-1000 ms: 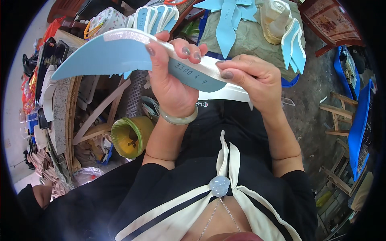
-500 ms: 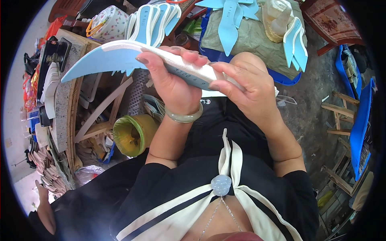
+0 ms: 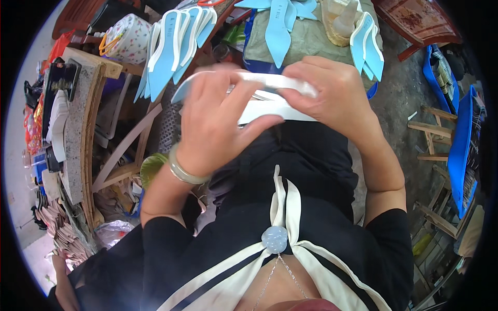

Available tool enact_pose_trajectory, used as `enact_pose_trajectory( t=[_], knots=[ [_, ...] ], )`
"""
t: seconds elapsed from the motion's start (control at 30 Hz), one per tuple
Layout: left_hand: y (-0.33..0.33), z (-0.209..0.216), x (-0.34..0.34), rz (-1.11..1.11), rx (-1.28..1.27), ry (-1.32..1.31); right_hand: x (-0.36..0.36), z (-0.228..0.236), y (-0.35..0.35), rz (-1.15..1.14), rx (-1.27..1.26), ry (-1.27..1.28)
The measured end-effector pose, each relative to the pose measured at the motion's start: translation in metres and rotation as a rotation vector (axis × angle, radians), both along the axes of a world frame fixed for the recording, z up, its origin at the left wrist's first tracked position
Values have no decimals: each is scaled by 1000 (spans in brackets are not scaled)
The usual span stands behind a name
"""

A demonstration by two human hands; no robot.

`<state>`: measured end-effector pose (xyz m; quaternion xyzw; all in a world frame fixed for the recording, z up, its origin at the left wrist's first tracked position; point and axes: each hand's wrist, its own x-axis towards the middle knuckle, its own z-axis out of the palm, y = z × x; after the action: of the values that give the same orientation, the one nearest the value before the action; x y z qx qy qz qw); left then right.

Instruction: The person assembles shoe insoles by hand, attaching white fabric straps to light-blue insole blanks. They pick up an insole, align and press a strap onto it, then place the finished unit into a growing stack on their lap. The process repeats with multiple insoles and straps, with occasional repositioning of the stack.

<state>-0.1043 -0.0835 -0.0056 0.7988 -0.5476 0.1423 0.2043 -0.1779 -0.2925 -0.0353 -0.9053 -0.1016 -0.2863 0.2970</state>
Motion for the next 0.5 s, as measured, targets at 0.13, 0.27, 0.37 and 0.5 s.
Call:
enact_pose_trajectory(
  t=[0.13,0.27,0.37,0.5],
  knots=[
    [-29,-9,38,-219,248,125,6,15,17,87,-108,29],
    [-30,-15,46,-252,442,506,17,-4,-16,259,389,565],
    [-36,-1,38,-240,513,726,8,-20,-33,333,922,648],
    [-37,2,35,-169,521,934,-8,-13,-35,403,1333,515]
  ],
)
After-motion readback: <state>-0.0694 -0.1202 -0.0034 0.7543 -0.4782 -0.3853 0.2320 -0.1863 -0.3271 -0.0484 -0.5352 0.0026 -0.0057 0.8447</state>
